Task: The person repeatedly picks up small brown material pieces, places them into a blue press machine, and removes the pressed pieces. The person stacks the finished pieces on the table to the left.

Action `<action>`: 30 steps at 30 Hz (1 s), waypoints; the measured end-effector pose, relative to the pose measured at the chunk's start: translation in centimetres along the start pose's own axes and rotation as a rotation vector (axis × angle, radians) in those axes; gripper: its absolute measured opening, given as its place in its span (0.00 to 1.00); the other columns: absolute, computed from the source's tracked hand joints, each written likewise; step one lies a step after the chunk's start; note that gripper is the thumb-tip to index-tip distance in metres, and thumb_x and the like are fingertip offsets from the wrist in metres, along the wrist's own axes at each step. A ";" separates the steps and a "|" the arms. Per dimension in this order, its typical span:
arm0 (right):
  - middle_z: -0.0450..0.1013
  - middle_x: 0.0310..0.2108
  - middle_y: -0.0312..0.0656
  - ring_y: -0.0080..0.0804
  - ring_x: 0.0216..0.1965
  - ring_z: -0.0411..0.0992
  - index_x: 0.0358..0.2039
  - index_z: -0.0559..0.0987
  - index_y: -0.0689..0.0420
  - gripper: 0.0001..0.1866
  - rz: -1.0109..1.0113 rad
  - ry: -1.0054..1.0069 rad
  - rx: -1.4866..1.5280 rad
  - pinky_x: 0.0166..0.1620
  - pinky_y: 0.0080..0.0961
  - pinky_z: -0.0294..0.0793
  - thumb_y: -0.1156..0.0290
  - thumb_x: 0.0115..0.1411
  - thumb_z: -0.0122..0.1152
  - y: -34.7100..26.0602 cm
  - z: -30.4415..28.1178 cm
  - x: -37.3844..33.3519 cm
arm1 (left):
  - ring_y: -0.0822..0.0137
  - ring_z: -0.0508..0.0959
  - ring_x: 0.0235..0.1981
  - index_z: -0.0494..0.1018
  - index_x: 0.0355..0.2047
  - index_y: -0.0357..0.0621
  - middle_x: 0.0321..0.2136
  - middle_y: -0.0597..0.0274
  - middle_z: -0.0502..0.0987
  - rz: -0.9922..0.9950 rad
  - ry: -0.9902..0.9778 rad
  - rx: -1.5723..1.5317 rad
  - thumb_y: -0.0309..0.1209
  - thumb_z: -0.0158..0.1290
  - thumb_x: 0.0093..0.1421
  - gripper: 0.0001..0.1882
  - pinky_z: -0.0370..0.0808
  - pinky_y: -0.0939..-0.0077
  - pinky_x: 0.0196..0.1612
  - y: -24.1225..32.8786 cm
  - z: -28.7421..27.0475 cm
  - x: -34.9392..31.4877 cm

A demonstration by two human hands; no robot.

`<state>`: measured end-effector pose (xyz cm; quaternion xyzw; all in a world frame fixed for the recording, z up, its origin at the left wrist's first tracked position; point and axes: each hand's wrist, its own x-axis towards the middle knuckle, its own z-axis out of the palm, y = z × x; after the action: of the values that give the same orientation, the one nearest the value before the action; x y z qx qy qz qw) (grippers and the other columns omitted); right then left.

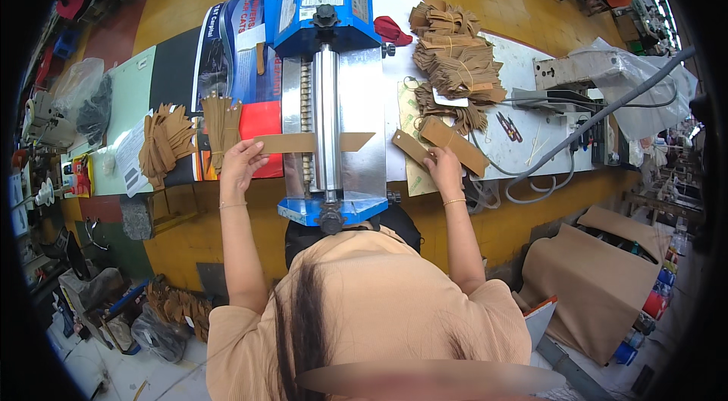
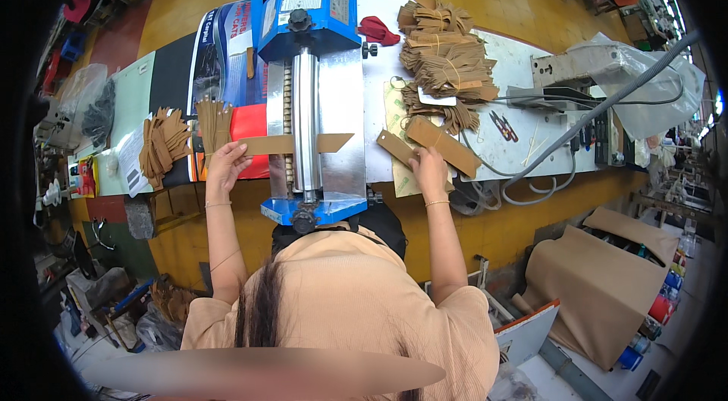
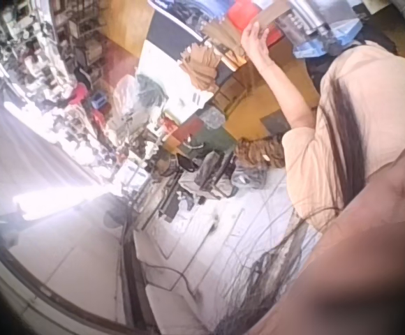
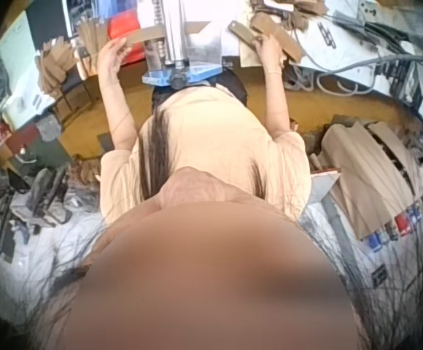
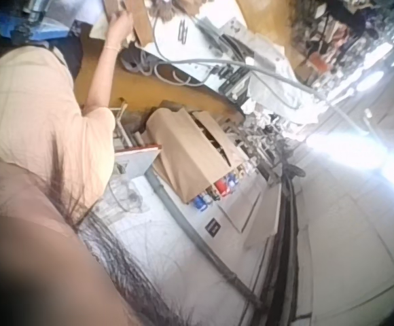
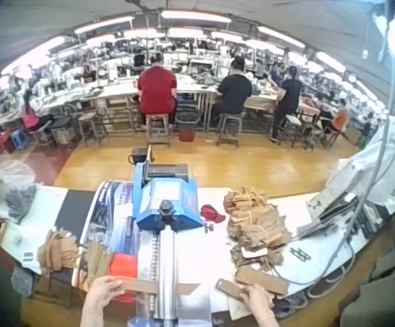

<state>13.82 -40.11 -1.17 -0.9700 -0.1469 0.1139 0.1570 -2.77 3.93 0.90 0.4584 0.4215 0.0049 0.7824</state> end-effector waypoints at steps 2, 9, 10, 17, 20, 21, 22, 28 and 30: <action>0.75 0.35 0.44 0.44 0.40 0.73 0.38 0.81 0.58 0.13 -0.013 0.065 -0.017 0.45 0.36 0.72 0.69 0.51 0.67 0.1 0.9 -0.5 | 0.69 0.80 0.28 0.74 0.37 0.39 0.29 0.62 0.79 0.013 0.017 0.009 0.25 0.57 0.60 0.06 0.80 0.76 0.33 0.5 -0.9 -0.2; 0.74 0.37 0.41 0.43 0.42 0.72 0.39 0.80 0.54 0.12 -0.045 0.140 -0.026 0.45 0.38 0.71 0.71 0.52 0.64 0.3 2.5 -0.9 | 0.70 0.79 0.28 0.75 0.37 0.39 0.29 0.62 0.79 0.057 0.020 0.044 0.26 0.58 0.60 0.06 0.79 0.77 0.34 2.7 -4.1 -0.6; 0.74 0.37 0.41 0.43 0.41 0.72 0.39 0.80 0.55 0.12 -0.060 0.151 -0.027 0.45 0.38 0.71 0.71 0.52 0.64 0.4 2.6 -1.0 | 0.70 0.79 0.28 0.76 0.37 0.39 0.29 0.62 0.79 0.031 0.051 0.069 0.27 0.58 0.60 0.06 0.79 0.76 0.34 3.1 -4.5 -0.6; 0.72 0.34 0.41 0.43 0.38 0.71 0.35 0.77 0.55 0.09 -0.115 0.243 0.002 0.42 0.37 0.71 0.74 0.52 0.64 0.0 2.9 -1.5 | 0.70 0.79 0.29 0.75 0.36 0.38 0.29 0.62 0.79 0.074 0.019 0.085 0.25 0.57 0.60 0.05 0.77 0.77 0.33 5.2 -7.9 -0.3; 0.71 0.34 0.43 0.45 0.40 0.71 0.34 0.75 0.56 0.09 -0.089 0.224 0.007 0.42 0.38 0.70 0.74 0.52 0.64 -0.2 2.9 -1.6 | 0.71 0.79 0.29 0.75 0.37 0.39 0.29 0.63 0.79 0.099 0.049 0.103 0.25 0.57 0.60 0.06 0.76 0.79 0.32 6.1 -9.4 0.2; 0.71 0.34 0.43 0.45 0.40 0.70 0.34 0.75 0.56 0.09 -0.090 0.225 0.005 0.42 0.38 0.70 0.74 0.52 0.64 -0.2 2.9 -1.7 | 0.71 0.79 0.29 0.75 0.37 0.39 0.29 0.63 0.79 0.099 0.060 0.096 0.25 0.57 0.60 0.06 0.76 0.79 0.31 6.4 -9.9 0.4; 0.71 0.34 0.43 0.45 0.40 0.70 0.34 0.75 0.56 0.09 -0.088 0.226 0.004 0.42 0.38 0.70 0.74 0.52 0.64 -0.2 2.9 -1.7 | 0.70 0.79 0.29 0.75 0.37 0.40 0.29 0.64 0.79 0.110 0.076 0.109 0.26 0.58 0.59 0.07 0.76 0.79 0.32 6.7 -10.4 0.6; 0.71 0.34 0.42 0.44 0.40 0.70 0.34 0.75 0.55 0.08 -0.114 0.224 -0.069 0.42 0.38 0.68 0.74 0.53 0.63 0.0 3.1 -1.5 | 0.69 0.80 0.30 0.75 0.38 0.43 0.30 0.64 0.80 0.122 0.220 0.159 0.27 0.60 0.58 0.08 0.77 0.79 0.33 8.2 -14.3 3.0; 0.70 0.34 0.43 0.45 0.39 0.70 0.35 0.75 0.56 0.07 -0.143 0.215 -0.035 0.42 0.38 0.68 0.74 0.54 0.61 -0.2 2.9 -1.5 | 0.69 0.80 0.30 0.75 0.39 0.42 0.31 0.63 0.80 0.097 0.313 0.212 0.28 0.60 0.58 0.10 0.77 0.78 0.34 8.2 -15.6 3.9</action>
<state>11.62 -39.65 -3.56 -0.9662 -0.1999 -0.0048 0.1628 -7.51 21.36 0.77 0.5517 0.5136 0.0693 0.6535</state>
